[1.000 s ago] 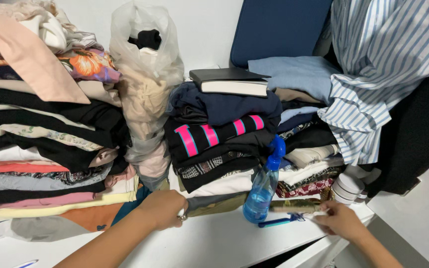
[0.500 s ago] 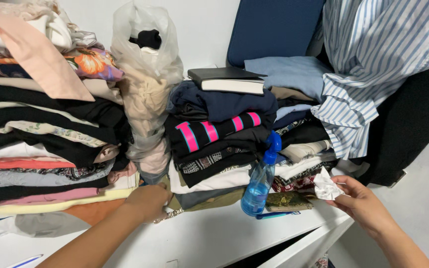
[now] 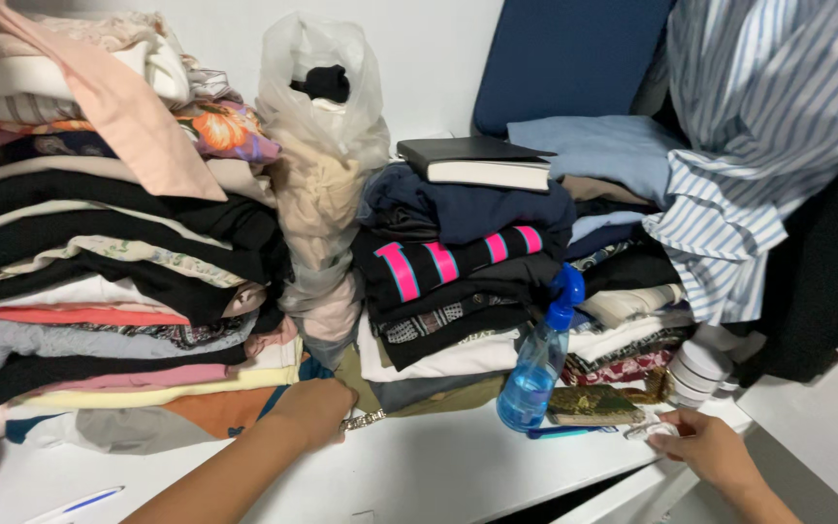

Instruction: The person folds several pieces of clothing, including a beige top, a dark t-shirt, and a maroon shirt, and places them into a white wardrobe. They also briefly handle a spray bottle and a notebook before closing the wardrobe doors.

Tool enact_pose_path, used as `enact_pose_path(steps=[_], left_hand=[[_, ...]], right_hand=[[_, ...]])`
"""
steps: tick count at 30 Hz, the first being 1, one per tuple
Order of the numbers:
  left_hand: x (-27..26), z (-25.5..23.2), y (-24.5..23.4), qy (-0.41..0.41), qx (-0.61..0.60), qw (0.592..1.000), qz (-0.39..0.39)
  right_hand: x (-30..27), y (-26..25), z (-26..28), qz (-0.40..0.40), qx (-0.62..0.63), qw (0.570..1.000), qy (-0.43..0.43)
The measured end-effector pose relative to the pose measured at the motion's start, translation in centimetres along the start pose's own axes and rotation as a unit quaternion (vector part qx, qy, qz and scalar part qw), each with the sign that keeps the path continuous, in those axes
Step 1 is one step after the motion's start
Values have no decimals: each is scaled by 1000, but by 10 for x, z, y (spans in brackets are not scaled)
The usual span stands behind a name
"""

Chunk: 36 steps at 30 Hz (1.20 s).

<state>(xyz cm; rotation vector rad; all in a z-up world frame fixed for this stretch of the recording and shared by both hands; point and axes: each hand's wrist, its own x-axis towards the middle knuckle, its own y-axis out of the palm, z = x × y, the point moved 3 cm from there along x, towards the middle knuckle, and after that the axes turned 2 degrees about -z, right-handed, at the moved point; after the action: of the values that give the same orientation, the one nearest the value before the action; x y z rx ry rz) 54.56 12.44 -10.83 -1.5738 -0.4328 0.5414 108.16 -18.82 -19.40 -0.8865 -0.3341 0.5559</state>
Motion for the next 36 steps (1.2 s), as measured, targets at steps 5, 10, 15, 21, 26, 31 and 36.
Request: enact_pose_path(steps=[5, 10, 15, 21, 26, 31, 36], left_hand=[[2, 17, 10, -3, -66, 998, 3], [-20, 24, -18, 26, -202, 979, 22], [-53, 19, -63, 7, -382, 924, 28], [-75, -7, -105, 89, -462, 878, -86], [-121, 23, -110, 45, -361, 896, -256], [-203, 75, -103, 112, -218, 858, -452], [-286, 167, -90, -249, -503, 772, -299]], right_hand=[[17, 31, -4, -111, -104, 987, -53], [26, -24, 9, -35, -203, 974, -99], [-44, -42, 135, 283, -28, 951, -124], [-211, 37, 388, 361, 263, 813, -373], [-270, 131, 476, 492, 573, 645, -113], [-298, 184, 515, 590, 535, 598, -94], [-324, 235, 542, 609, 454, 650, 21]])
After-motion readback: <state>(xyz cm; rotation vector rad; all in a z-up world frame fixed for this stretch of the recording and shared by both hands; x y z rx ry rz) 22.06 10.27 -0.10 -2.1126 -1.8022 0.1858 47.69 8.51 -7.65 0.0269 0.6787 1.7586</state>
